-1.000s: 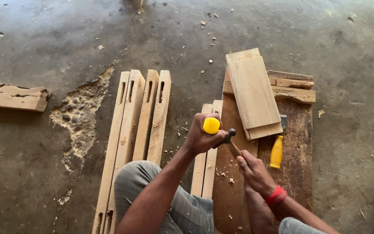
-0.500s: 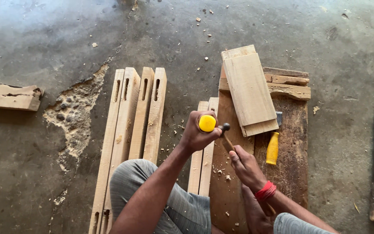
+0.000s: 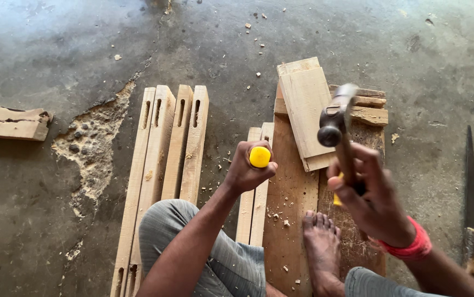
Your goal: The person sits on the floor and cuts rectangular mortise slots into wooden slats, holding a chisel in the slot and striking it with a mallet. They clear chips from the slots by hand and work on the slats one at a time.
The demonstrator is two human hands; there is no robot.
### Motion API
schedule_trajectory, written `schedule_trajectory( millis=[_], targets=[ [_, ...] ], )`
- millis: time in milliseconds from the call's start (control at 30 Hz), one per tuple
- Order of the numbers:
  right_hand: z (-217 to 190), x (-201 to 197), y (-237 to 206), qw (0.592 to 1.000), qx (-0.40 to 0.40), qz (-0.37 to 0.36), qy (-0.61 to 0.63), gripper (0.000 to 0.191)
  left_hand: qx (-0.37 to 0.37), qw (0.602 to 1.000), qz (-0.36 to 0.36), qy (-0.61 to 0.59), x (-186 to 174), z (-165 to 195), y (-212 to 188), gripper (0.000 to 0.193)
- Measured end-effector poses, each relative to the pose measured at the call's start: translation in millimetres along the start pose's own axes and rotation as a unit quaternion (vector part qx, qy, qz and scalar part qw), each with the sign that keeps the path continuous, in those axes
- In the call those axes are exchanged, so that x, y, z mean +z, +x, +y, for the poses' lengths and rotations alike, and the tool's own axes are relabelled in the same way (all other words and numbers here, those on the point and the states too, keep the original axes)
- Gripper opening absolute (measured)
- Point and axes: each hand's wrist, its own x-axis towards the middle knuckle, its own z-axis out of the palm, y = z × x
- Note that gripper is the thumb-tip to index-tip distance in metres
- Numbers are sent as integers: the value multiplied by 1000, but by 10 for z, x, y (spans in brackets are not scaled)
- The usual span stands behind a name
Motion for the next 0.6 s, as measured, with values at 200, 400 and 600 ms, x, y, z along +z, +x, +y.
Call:
schedule_trajectory(
  millis=[200,400,600],
  targets=[
    [-211,249,247,937,-113,-33,-328,16,7,1000,-3,22,-10,-25,-7,16],
    [-119,176,345,914,-23,-148,-377,7,43,994,-27,-94,10,-33,-8,16],
    [-618,-280,518,988,-41,141,51,6,-15,1000,-16,-13,9,-158,-67,24]
  ],
)
